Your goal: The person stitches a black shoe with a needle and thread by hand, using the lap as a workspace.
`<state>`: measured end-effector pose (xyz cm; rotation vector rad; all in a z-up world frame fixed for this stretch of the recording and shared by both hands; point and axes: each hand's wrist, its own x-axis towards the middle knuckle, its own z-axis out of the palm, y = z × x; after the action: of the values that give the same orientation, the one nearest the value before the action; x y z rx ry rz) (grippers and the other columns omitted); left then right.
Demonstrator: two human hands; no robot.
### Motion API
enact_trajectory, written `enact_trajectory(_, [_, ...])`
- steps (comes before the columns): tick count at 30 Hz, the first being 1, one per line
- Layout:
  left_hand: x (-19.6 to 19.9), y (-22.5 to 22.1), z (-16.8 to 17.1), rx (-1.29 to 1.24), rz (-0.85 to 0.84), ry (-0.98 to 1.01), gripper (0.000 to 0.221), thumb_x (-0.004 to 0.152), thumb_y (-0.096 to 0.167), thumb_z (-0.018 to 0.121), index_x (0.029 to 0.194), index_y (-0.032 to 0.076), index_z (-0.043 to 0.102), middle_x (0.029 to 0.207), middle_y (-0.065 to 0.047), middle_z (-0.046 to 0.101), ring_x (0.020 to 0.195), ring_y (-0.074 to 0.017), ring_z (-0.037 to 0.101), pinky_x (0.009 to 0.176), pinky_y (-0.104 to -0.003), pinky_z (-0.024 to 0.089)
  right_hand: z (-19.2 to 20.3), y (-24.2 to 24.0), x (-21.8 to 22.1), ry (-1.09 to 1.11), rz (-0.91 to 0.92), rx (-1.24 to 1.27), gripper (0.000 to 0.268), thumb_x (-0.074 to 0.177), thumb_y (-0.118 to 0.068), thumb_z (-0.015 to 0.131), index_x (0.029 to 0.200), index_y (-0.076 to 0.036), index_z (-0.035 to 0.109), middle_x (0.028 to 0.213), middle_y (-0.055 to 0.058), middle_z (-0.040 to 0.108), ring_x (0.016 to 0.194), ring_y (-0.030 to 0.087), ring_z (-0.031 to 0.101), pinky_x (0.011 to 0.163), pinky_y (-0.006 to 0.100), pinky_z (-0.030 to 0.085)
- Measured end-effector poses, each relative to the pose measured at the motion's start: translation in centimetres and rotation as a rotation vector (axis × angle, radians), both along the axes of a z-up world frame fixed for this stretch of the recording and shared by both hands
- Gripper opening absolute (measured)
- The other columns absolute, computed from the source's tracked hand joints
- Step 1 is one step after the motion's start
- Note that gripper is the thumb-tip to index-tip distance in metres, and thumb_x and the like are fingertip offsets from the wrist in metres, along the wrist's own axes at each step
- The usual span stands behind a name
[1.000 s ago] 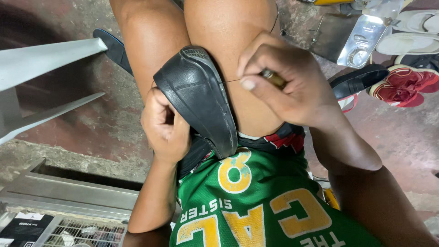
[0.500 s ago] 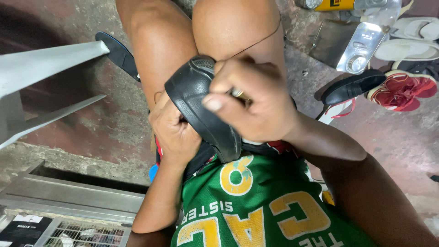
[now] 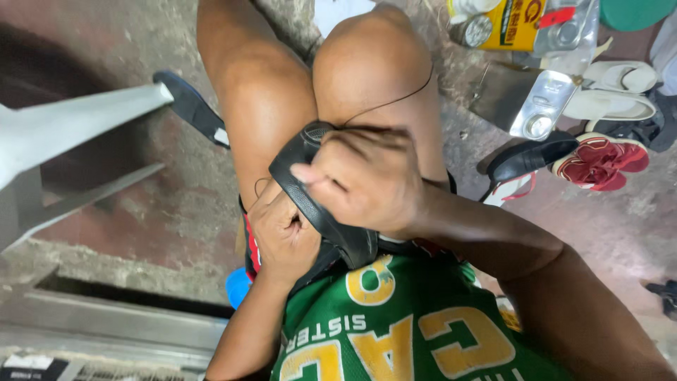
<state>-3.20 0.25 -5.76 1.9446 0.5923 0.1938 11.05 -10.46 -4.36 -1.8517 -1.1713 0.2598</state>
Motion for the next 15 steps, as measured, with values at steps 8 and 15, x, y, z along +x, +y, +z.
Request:
enact_trajectory(8, [0.4, 0.9, 1.4, -0.6, 0.023, -0.18, 0.035, 0.094, 0.008, 0.059, 0.128, -0.001, 0.062, 0.121, -0.002, 0.067, 0.113, -0.0104, 0.063, 0.103, -0.025, 0.048, -0.9, -4.1, 0.6, 0.704, -0.015, 0.148, 0.034, 0.114, -0.03, 0.048, 0.096, -0.003, 0.054, 0.08, 0.004, 0.056, 0.065, 0.009, 0.052, 0.06, 0.022, 0.043])
enact_trajectory(15, [2.3, -0.3, -1.6, -0.702, 0.027, -0.191, 0.021, 0.102, 0.008, 0.072, 0.121, -0.001, 0.07, 0.112, -0.002, 0.072, 0.101, -0.0083, 0.066, 0.095, -0.026, 0.054, -1.2, -7.1, 1.0, 0.673, -0.281, 0.383, 0.033, 0.111, -0.028, 0.042, 0.104, 0.003, 0.053, 0.12, 0.01, 0.054, 0.083, 0.013, 0.056, 0.059, 0.023, 0.047])
